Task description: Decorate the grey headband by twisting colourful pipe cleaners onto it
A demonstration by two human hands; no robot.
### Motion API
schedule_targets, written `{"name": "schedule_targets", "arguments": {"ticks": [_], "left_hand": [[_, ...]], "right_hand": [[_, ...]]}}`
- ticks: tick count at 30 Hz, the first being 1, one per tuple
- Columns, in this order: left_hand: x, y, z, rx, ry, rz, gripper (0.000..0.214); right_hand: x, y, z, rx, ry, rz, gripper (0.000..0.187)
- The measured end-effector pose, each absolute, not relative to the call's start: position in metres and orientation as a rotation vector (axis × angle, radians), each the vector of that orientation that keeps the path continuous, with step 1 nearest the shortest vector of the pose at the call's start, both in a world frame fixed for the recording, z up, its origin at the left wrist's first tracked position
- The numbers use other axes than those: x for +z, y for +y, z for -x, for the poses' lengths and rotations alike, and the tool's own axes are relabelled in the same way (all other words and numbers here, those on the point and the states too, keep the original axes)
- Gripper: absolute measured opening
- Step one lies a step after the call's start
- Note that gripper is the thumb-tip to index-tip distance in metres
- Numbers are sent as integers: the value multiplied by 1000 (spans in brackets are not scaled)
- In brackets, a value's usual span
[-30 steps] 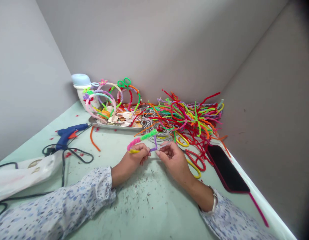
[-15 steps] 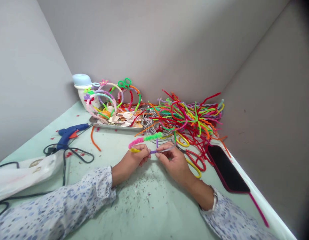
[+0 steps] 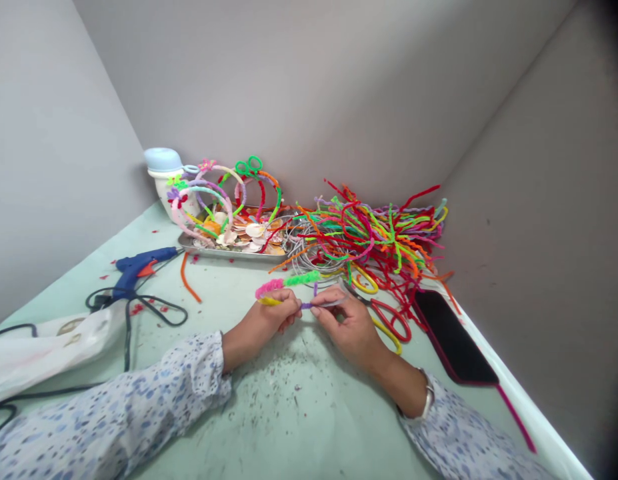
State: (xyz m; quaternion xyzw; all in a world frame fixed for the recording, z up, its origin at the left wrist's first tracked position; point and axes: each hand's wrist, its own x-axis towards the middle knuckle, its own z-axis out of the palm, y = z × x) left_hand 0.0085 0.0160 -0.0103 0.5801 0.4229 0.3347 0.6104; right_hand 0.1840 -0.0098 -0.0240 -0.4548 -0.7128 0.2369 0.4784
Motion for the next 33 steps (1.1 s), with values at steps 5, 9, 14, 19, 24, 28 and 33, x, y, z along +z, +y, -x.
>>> {"name": "schedule_targets", "arguments": {"ticks": [5,9,14,19,24,28,33], "left_hand": [[-9,15,-9,767,977,-1357,20],[-9,15,-10,779,991,-1353,20],[-8,14,-10,785,993,-1337,20],[-8,14,-10,787,1002,-1331,22],[-7,13,-11,785,1030,-1323,25],[-8,13,-9,786,1041,-1349,27],[-11,13,-8,793,1033,-1358,27]], "right_hand": [[-24,-10,-184,577,-1745,1140,11],[-24,-10,-183,558,-1724,1166,11],[-23,-10,-183,549,-1698,1196,10],[-23,-10,-183,547,-1690,1227,10],[-23,-9,-182,550,-1688,1259,10],[-24,-9,-182,544,-1682,1265,10],[-25,-9,-181,546,-1670,1256,11]]}}
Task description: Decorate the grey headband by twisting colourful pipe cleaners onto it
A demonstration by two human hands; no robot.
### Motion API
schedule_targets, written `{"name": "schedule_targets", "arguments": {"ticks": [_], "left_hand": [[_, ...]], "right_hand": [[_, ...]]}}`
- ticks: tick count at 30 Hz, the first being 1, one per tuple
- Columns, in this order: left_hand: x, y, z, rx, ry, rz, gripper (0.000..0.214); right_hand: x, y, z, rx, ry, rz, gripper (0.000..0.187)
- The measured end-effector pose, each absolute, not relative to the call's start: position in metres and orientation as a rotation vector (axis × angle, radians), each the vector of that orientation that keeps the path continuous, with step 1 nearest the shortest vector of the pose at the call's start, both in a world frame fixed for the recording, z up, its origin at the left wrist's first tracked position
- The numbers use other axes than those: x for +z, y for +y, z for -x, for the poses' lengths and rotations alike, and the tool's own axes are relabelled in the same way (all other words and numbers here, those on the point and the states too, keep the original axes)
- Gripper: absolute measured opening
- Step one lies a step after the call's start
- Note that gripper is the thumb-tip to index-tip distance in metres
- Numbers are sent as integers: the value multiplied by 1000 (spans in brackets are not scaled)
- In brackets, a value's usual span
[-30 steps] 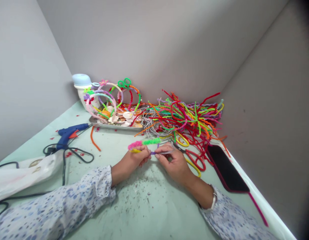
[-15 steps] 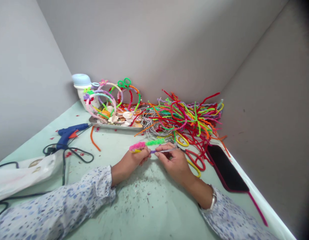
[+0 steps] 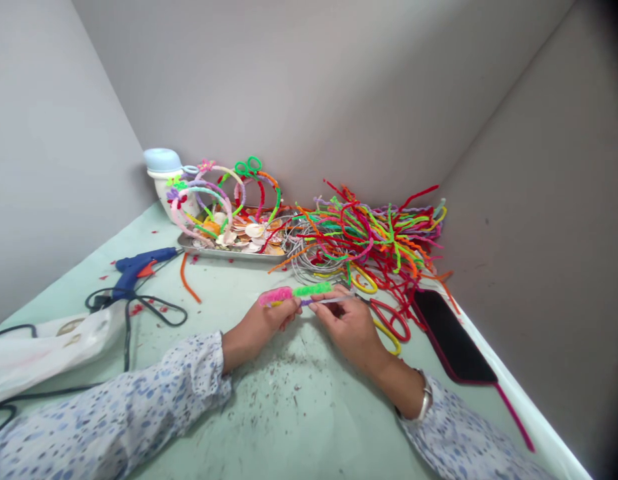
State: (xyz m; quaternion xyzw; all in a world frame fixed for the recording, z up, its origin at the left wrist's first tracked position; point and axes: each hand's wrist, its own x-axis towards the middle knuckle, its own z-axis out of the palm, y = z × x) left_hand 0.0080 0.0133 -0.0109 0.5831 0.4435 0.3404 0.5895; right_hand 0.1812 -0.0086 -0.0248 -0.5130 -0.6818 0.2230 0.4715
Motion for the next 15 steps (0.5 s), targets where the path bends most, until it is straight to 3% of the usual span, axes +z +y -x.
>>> {"name": "schedule_targets", "arguments": {"ticks": [15], "left_hand": [[-6,12,-7,793,1078,-1391,28]], "right_hand": [[-22,-9,-180,523,-1660,1282,9]]}}
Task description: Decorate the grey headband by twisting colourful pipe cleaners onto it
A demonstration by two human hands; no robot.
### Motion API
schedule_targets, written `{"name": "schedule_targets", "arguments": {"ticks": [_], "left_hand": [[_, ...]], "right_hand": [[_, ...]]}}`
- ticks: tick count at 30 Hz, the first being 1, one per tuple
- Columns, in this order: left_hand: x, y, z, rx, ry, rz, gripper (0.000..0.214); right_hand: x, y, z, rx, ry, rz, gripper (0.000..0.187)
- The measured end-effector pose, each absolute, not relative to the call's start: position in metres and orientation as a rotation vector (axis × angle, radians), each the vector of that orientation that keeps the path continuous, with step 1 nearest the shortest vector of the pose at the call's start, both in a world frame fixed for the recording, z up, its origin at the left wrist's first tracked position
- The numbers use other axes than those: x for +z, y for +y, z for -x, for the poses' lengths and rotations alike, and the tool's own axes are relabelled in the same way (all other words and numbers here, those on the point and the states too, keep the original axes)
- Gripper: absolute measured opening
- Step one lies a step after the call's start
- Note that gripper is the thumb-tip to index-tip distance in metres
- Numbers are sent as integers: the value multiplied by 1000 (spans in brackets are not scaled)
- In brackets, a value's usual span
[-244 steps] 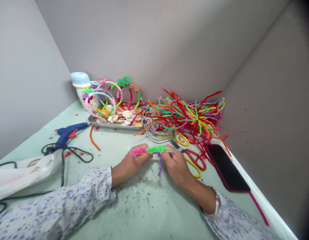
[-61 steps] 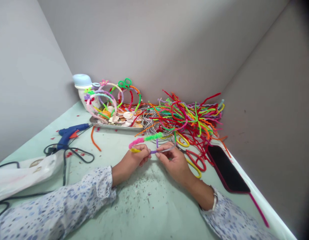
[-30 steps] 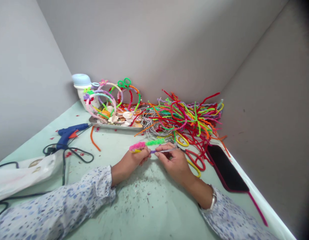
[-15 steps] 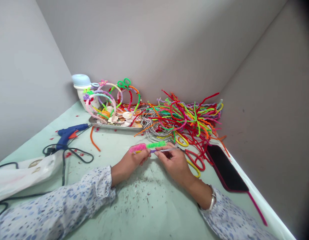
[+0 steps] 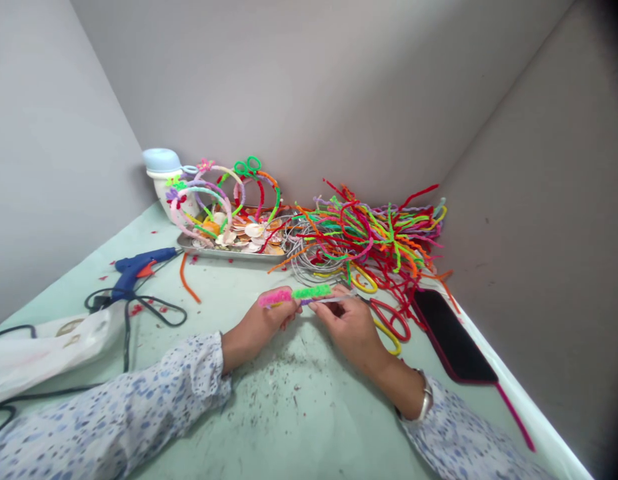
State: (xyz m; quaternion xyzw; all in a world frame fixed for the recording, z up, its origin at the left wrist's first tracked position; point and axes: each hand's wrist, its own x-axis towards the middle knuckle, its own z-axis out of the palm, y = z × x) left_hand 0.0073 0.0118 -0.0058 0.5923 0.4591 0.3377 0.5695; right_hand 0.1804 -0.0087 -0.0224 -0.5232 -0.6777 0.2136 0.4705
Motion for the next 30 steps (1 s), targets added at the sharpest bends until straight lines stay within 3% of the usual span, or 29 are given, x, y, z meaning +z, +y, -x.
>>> {"name": "schedule_targets", "arguments": {"ticks": [30], "left_hand": [[-7,14,-10,819,956,-1265,22]], "right_hand": [[-24,-13,-179,496,-1624,1285,14]]}}
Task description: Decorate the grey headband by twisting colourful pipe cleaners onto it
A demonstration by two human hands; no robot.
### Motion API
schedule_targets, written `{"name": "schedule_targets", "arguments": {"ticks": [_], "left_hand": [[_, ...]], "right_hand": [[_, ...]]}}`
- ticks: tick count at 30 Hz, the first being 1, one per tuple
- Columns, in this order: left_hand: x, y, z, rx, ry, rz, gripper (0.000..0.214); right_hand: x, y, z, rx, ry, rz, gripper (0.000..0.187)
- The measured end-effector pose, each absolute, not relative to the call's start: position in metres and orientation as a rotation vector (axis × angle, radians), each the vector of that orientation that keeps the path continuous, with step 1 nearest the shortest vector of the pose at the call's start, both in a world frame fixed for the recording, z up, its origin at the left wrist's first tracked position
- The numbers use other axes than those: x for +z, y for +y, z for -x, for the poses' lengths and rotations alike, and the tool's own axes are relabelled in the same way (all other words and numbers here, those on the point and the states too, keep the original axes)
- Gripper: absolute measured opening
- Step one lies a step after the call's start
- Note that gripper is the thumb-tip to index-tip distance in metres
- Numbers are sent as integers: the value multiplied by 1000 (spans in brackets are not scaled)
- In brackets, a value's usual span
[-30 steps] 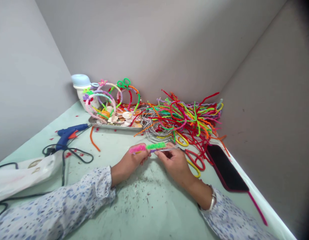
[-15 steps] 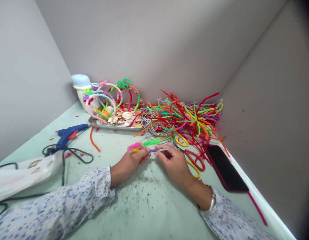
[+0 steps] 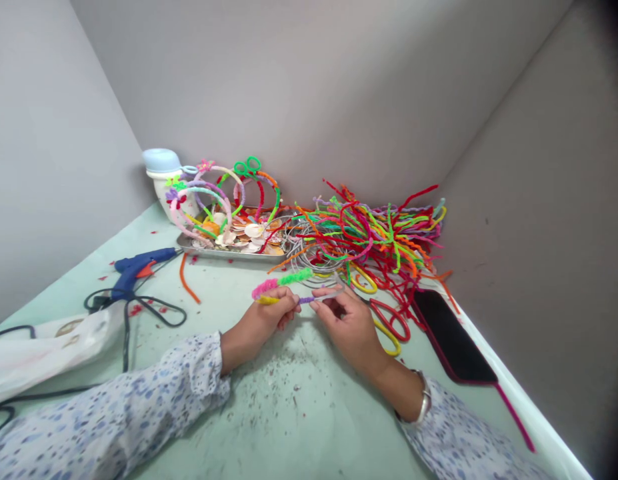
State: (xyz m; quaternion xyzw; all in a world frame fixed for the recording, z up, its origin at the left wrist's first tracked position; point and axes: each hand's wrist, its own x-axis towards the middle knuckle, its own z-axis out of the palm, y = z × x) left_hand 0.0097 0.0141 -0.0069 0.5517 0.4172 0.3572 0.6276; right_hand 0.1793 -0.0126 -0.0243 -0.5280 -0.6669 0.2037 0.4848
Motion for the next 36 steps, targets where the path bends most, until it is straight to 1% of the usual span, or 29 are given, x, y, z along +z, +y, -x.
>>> {"name": "schedule_targets", "arguments": {"ticks": [5,13,20,25,30,36], "left_hand": [[-8,13,-9,815,958,-1311,22],[-14,15,-8,804,1033,-1378,28],[-13,14,-7,809,1042,-1371,29],[-11,14,-9,811,1016,-1311,28],[-14,15,-8,806,997,-1335,27],[-13,15,-8,815,967,-1372,24]], "right_hand": [[-25,-12,-179,493,-1615,1299,14],[-26,-11,-179,509,-1607,1288,16],[-26,-10,-180,505,-1637,1246,12],[-27,-10,-180,495,-1613,1271,13],[-28,-10,-180,487,-1604,1257,10],[-27,-11,-179,518,-1595,1309,14]]}}
